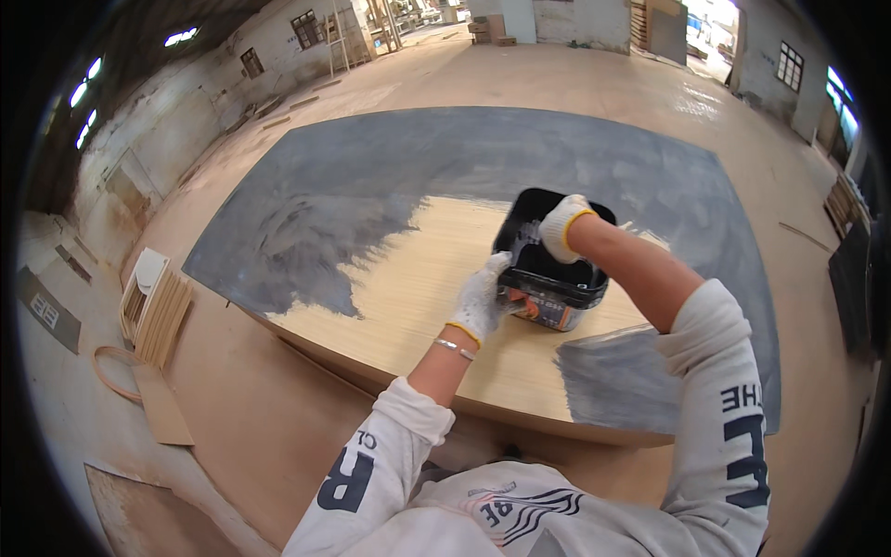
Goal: The person applies dark gray paint to a large curved wooden tabletop using a wide brush. They repeatedly dip the brush into a paint bucket and spread the paint across the surface in broad strokes, gradually covering more of the tabletop.
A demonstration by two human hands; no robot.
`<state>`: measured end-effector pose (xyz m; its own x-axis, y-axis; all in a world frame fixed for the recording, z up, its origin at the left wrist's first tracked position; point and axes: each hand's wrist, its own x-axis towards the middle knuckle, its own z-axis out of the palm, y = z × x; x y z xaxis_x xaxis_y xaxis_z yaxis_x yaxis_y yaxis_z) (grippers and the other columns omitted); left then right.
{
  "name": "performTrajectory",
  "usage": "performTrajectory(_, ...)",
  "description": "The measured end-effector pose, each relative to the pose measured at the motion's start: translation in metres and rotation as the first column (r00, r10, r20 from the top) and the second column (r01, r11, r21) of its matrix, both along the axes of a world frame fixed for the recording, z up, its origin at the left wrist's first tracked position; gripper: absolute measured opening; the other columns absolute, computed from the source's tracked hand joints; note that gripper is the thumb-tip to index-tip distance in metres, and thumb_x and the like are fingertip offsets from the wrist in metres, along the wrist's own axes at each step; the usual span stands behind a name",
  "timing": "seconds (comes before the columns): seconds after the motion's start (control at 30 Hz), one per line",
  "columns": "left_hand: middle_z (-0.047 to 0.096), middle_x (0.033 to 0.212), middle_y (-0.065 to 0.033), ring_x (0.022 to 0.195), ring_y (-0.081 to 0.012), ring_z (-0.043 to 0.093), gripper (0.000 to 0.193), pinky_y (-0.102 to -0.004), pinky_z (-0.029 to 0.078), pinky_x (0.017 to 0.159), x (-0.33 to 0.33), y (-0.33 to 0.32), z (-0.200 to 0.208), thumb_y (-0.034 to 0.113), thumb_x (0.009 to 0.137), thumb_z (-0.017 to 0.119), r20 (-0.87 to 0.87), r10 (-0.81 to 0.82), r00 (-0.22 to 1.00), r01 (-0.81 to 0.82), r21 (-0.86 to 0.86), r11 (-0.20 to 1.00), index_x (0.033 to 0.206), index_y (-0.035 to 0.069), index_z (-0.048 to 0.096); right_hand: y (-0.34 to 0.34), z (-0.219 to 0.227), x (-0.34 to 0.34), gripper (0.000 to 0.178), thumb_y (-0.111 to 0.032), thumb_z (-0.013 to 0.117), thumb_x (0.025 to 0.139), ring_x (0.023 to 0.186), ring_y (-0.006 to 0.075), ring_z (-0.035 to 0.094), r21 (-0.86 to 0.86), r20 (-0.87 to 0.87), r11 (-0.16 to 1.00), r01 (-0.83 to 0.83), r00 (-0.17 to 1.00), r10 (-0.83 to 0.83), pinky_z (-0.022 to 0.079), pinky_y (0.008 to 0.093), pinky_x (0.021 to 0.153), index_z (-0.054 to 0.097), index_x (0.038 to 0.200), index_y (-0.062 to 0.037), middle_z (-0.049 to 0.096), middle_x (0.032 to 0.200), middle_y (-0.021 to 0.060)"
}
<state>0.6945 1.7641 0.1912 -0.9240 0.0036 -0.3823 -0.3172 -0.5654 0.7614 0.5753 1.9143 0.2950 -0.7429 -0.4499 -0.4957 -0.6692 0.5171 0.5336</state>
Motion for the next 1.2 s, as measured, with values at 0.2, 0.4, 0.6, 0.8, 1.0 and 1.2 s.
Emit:
performTrajectory(0.2, 0.073, 0.107, -0.0107, 0.087, -0.0232, 0.074, 0.05, -0.0387, 0.063, 0.069, -0.019, 0.062, -0.008, 0.046, 0.097, 0.075, -0.014, -0.049, 0.999, 0.049, -0.02, 0.999, 0.124, 0.004, 0.067, 0.064, 0.065, 0.018, 0.031, -0.024, 0.075, 0.084, 0.111, 0.031, 0.077, -0.081, -0.11, 0.991, 0.107, 0.987, -0.116, 0.061, 0.0474, 0.086, 0.084, 0.113, -0.0146, 0.081, 0.118, 0.0098)
performTrajectory(0.4, 0.073, 0.099, -0.0093, 0.079, -0.0198, 0.073, 0.049, -0.038, 0.064, 0.065, -0.009, 0.101, 0.012, 0.041, 0.096, 0.079, -0.094, -0.093, 0.991, 0.095, 0.018, 0.995, 0.117, -0.001, 0.067, 0.112, 0.079, 0.029, 0.029, -0.024, 0.075, 0.078, 0.099, 0.035, 0.079, -0.211, -0.189, 0.966, 0.153, 0.963, -0.194, 0.062, 0.0463, 0.084, 0.084, 0.1, -0.0074, 0.081, 0.103, 0.0179)
performTrajectory(0.6, 0.071, 0.109, -0.007, 0.092, -0.0188, 0.072, 0.058, -0.0394, 0.063, 0.074, -0.004, 0.094, 0.001, 0.049, 0.099, 0.077, -0.182, -0.142, 0.973, 0.16, 0.086, 0.983, 0.129, 0.001, 0.062, 0.131, 0.076, 0.043, 0.025, -0.025, 0.074, 0.079, 0.099, 0.0349, 0.077, -0.217, -0.209, 0.957, 0.192, 0.949, -0.238, 0.062, 0.0462, 0.085, 0.085, 0.101, -0.0236, 0.08, 0.102, 0.0117)
performTrajectory(0.8, 0.064, 0.133, -0.0123, 0.121, -0.0199, 0.061, 0.059, -0.0374, 0.056, 0.097, 0.049, 0.036, -0.042, 0.042, 0.102, 0.074, -0.139, -0.12, 0.983, 0.113, -0.057, 0.992, 0.14, -0.001, 0.058, 0.141, 0.086, 0.042, 0.031, -0.02, 0.073, 0.077, 0.099, 0.0352, 0.075, -0.324, -0.287, 0.938, 0.125, 0.932, -0.223, 0.06, 0.0468, 0.085, 0.084, 0.107, -0.023, 0.079, 0.104, 0.0142)
performTrajectory(1.0, 0.069, 0.125, -0.0109, 0.11, -0.0169, 0.067, 0.028, -0.0311, 0.059, 0.092, 0.139, -0.049, -0.068, 0.013, 0.106, 0.063, -0.183, 0.064, 0.981, -0.094, -0.16, 0.983, 0.13, -0.003, 0.062, 0.113, 0.149, 0.081, 0.041, -0.017, 0.07, 0.081, 0.101, 0.0365, 0.074, -0.561, -0.377, 0.821, 0.107, 0.85, -0.368, 0.058, 0.047, 0.09, 0.081, 0.12, -0.02, 0.078, 0.108, 0.0172)
performTrajectory(1.2, 0.073, 0.122, -0.0101, 0.106, -0.0173, 0.072, 0.019, -0.0313, 0.062, 0.089, 0.229, -0.143, -0.106, 0.002, 0.106, 0.057, -0.268, 0.286, 0.92, -0.36, -0.291, 0.886, 0.122, 0.0, 0.067, -0.015, 0.109, 0.109, 0.044, -0.02, 0.068, 0.086, 0.104, 0.0349, 0.075, -0.745, -0.203, 0.663, 0.075, 0.921, -0.331, 0.058, 0.0462, 0.093, 0.076, 0.129, -0.0198, 0.079, 0.11, 0.0154)
